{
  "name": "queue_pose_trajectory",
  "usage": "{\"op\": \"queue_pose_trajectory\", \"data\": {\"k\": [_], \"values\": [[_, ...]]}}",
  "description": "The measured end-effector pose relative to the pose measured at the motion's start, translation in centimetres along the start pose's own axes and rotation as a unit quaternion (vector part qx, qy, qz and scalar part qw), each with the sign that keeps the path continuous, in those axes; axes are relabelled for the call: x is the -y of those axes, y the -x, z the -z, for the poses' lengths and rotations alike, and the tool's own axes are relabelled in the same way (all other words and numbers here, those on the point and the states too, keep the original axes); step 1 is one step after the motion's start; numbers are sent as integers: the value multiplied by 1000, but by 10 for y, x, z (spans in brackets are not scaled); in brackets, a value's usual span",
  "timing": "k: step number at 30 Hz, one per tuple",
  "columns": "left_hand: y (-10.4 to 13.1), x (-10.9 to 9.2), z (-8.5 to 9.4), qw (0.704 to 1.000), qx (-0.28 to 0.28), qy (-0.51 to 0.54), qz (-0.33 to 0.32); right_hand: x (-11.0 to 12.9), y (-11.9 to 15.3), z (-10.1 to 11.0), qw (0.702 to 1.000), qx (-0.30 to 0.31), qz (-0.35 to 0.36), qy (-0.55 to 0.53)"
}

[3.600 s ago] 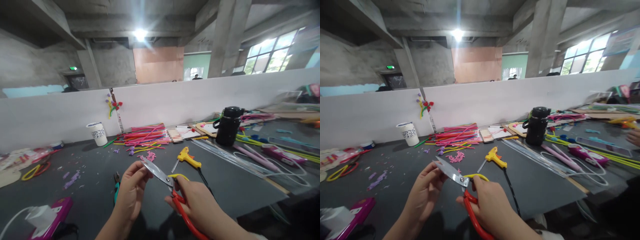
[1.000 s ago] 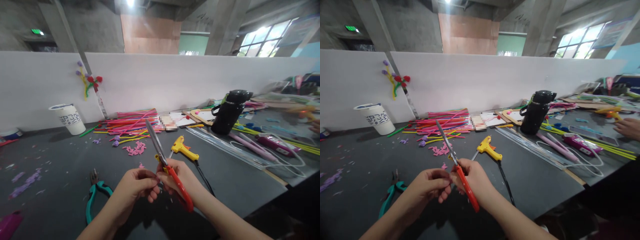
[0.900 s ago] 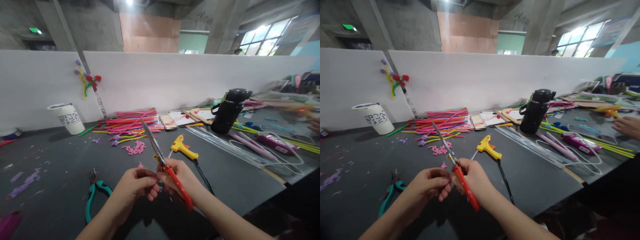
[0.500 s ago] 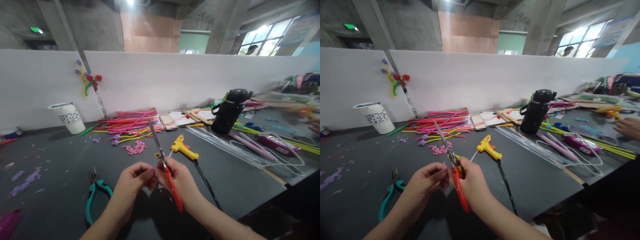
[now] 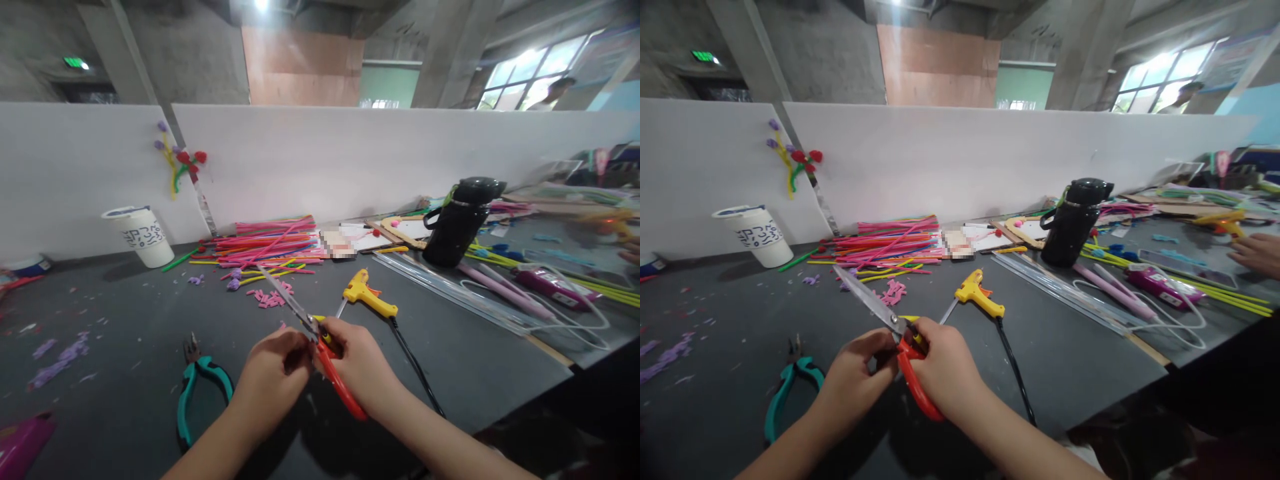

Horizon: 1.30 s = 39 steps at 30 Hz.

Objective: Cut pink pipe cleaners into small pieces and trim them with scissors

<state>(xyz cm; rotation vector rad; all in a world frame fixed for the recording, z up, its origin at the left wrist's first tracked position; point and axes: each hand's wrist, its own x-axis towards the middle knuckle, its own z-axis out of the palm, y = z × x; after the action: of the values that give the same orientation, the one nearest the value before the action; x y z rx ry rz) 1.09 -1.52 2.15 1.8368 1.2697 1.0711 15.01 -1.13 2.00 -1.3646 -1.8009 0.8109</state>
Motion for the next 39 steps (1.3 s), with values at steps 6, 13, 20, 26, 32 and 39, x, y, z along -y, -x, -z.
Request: {"op": "queue_pose_trajectory", "data": {"k": [6,13,20,26,32,39], "values": [[1,-1,-1,1000,7,19,11,-3,-1,0,999,-7,-15,44],[2,-2,-2,999,8,29,15,1,-1,1,999,-4,-13,41],[-4,4,-6,974,29,192,114,0,-3,0,1000,-10,-11,-6],[-6,4,-7,955,21,257,148,1,-4,0,1000,-20,-6,-22],[-10,0,7,934,-28,323,147,6,-1,9,1000,-10,2,20],[-13,-3,20,857,-100,475,171,1,7,18,991,63,21,119]]}}
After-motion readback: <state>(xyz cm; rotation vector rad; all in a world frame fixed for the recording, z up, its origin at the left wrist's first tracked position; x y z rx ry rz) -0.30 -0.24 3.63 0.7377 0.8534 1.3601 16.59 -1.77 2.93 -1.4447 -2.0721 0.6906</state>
